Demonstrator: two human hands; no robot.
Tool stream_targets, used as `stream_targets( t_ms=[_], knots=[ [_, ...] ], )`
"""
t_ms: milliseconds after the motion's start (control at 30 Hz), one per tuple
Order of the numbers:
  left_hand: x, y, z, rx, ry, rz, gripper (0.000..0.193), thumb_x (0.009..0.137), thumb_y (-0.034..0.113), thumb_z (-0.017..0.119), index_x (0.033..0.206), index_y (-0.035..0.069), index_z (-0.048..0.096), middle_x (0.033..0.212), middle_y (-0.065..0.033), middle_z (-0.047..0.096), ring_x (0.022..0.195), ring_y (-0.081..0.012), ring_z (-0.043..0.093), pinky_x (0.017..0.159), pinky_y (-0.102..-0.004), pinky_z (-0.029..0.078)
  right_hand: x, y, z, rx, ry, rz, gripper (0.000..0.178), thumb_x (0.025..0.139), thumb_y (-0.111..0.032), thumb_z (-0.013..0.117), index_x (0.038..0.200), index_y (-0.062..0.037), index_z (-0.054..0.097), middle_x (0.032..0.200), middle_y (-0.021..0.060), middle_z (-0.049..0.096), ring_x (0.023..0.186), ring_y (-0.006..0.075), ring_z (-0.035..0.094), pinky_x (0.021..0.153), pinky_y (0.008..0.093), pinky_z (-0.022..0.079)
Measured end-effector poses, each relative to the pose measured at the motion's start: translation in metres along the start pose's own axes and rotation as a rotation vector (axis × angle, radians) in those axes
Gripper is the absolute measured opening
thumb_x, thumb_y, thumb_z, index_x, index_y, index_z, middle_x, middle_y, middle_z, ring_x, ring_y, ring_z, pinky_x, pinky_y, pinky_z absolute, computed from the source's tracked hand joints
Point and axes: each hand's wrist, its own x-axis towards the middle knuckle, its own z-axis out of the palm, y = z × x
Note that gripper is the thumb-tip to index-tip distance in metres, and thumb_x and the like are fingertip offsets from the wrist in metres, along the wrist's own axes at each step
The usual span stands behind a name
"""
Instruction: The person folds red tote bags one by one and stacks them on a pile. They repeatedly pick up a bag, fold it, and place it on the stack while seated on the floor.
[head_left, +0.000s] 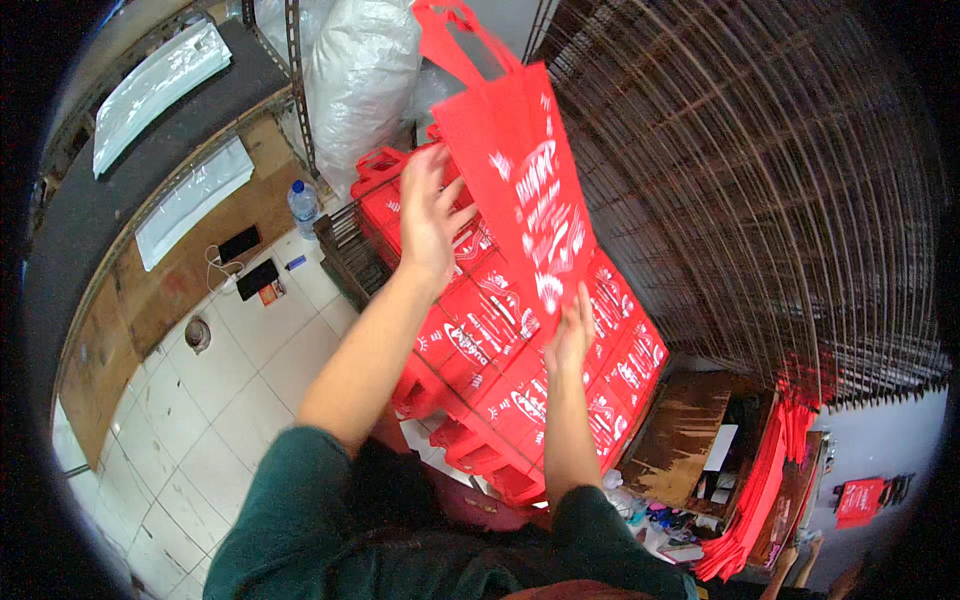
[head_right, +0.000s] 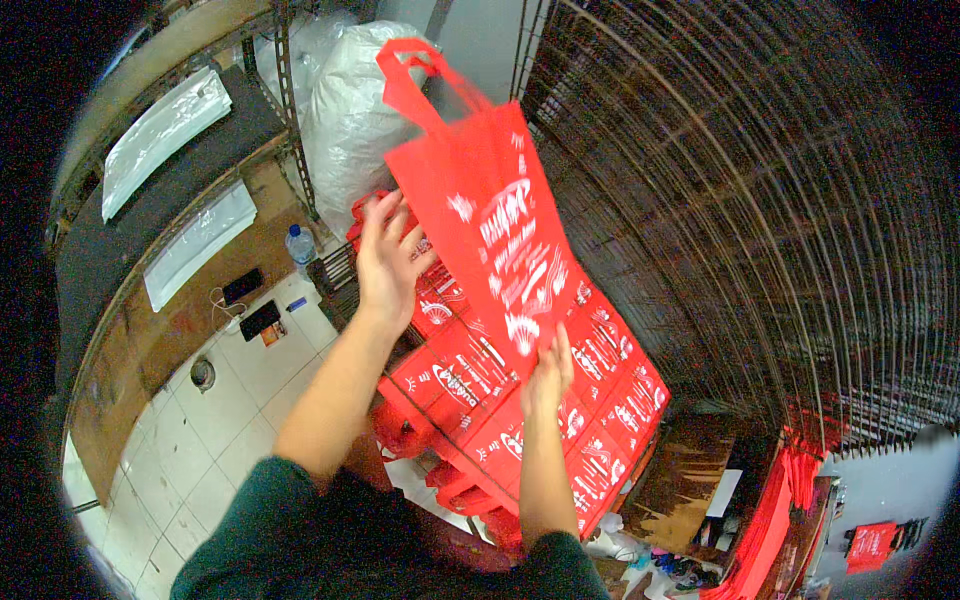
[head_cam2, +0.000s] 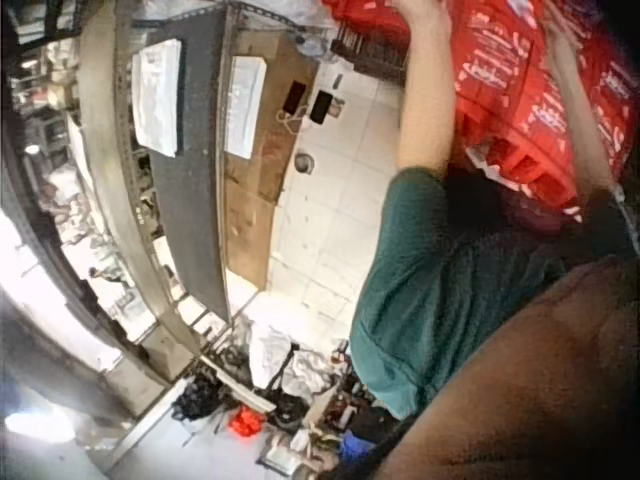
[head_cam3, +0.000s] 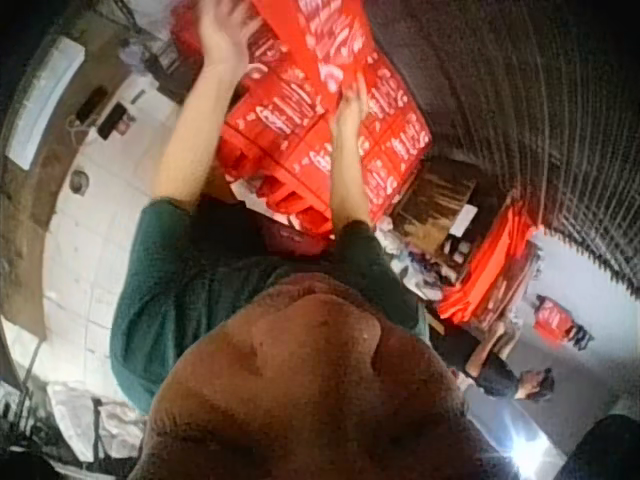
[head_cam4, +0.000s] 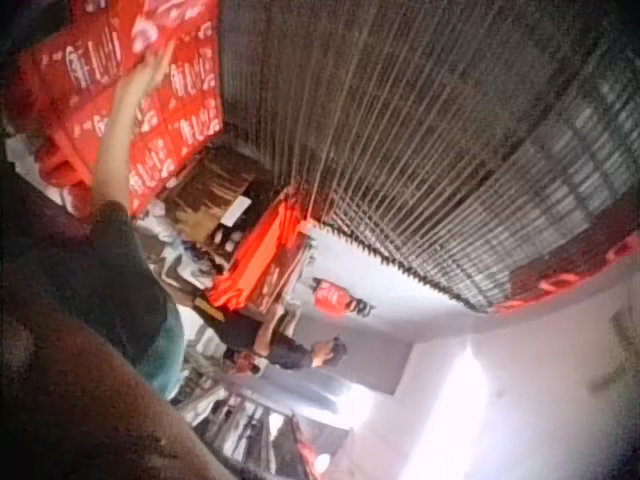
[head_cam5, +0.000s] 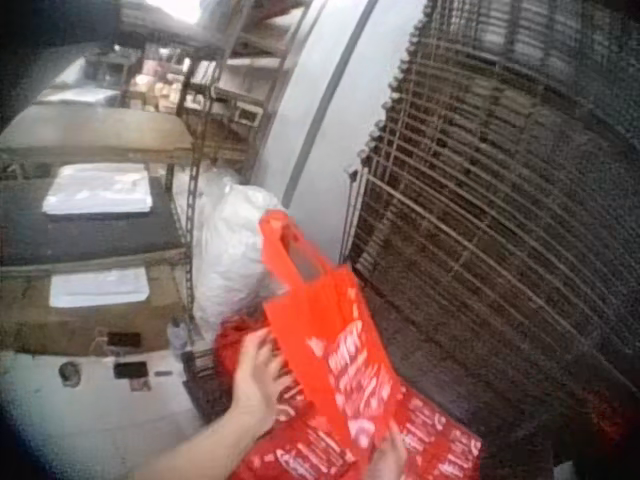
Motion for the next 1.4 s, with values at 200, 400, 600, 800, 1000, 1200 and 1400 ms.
stream_targets(
  t_ms=[200, 400, 600, 800, 1000, 1200, 1400],
  knots=[
    [-0.048, -0.151, -0.162, 0.447, 0.553, -0.553, 0.062, 0.085, 0.062, 0.046, 0.117, 0.009, 0.043, 0.115, -0.0087, 0.05, 0.098, -0.0175, 0.05, 0.077, -0.0342, 0.042, 0.155, 0.108, 0.06, 0.202, -0.026, 0.034, 0.061, 0.076, 0.009, 0.041, 0.136, 0.0038, 0.034, 0.13, 0.0148, 0.045, 0.115, 0.0227, 0.048, 0.1, 0.0361, 0.04],
    [-0.02, -0.201, -0.147, 0.606, 0.252, -0.279, 0.031, 0.088, 0.027, 0.061, 0.103, 0.001, 0.053, 0.103, -0.0109, 0.057, 0.089, -0.0167, 0.055, 0.079, -0.0299, 0.045, 0.261, 0.206, 0.038, -0.085, 0.151, 0.007, 0.06, 0.073, 0.01, 0.046, 0.132, 0.002, 0.042, 0.116, 0.0097, 0.049, 0.1, 0.0178, 0.05, 0.088, 0.0294, 0.042],
    [-0.018, -0.197, -0.133, 0.692, 0.165, -0.316, 0.028, 0.085, 0.021, 0.066, 0.102, 0.003, 0.054, 0.099, -0.006, 0.058, 0.09, -0.0145, 0.055, 0.074, -0.0284, 0.046, 0.321, 0.247, -0.02, -0.29, 0.211, 0.009, 0.059, 0.073, 0.009, 0.047, 0.132, 0.0026, 0.043, 0.118, 0.0102, 0.049, 0.092, 0.0149, 0.05, 0.082, 0.0248, 0.04],
    [-0.026, -0.206, -0.128, 0.695, 0.133, -0.358, 0.026, 0.085, 0.02, 0.066, 0.1, 0.002, 0.055, 0.095, -0.0064, 0.06, 0.088, -0.0147, 0.055, 0.077, -0.0285, 0.045, 0.319, 0.245, -0.031, -0.443, 0.138, 0.122, 0.061, 0.074, 0.006, 0.049, 0.135, 0.005, 0.037, 0.129, 0.0157, 0.046, 0.107, 0.0199, 0.048, 0.094, 0.0296, 0.037],
    [-0.026, -0.201, -0.125, 0.72, 0.07, -0.377, 0.021, 0.085, 0.019, 0.065, 0.094, 0.002, 0.057, 0.089, -0.0054, 0.062, 0.085, -0.0137, 0.056, 0.075, -0.0274, 0.044, 0.331, 0.255, -0.035, -0.63, 0.135, -0.074, 0.063, 0.076, 0.007, 0.048, 0.137, 0.0044, 0.033, 0.129, 0.0185, 0.048, 0.115, 0.0234, 0.05, 0.095, 0.0302, 0.041],
    [-0.028, -0.208, -0.13, 0.755, 0.043, -0.346, 0.023, 0.084, 0.021, 0.067, 0.091, 0.001, 0.058, 0.087, -0.0065, 0.064, 0.082, -0.0142, 0.059, 0.067, -0.0269, 0.047, 0.324, 0.247, -0.027, -0.683, 0.168, -0.016, 0.059, 0.073, 0.003, 0.05, 0.132, 0.0073, 0.04, 0.136, 0.0206, 0.042, 0.127, 0.0274, 0.04, 0.106, 0.0345, 0.031],
    [-0.026, -0.204, -0.128, 0.698, 0.033, -0.387, 0.015, 0.086, 0.014, 0.062, 0.093, 0.0, 0.06, 0.088, -0.0059, 0.064, 0.083, -0.0127, 0.056, 0.079, -0.0274, 0.044, 0.332, 0.255, -0.029, -0.793, 0.216, -0.069, 0.057, 0.073, 0.003, 0.051, 0.13, 0.0084, 0.042, 0.128, 0.0205, 0.049, 0.118, 0.026, 0.049, 0.099, 0.0313, 0.037]
  ],
)
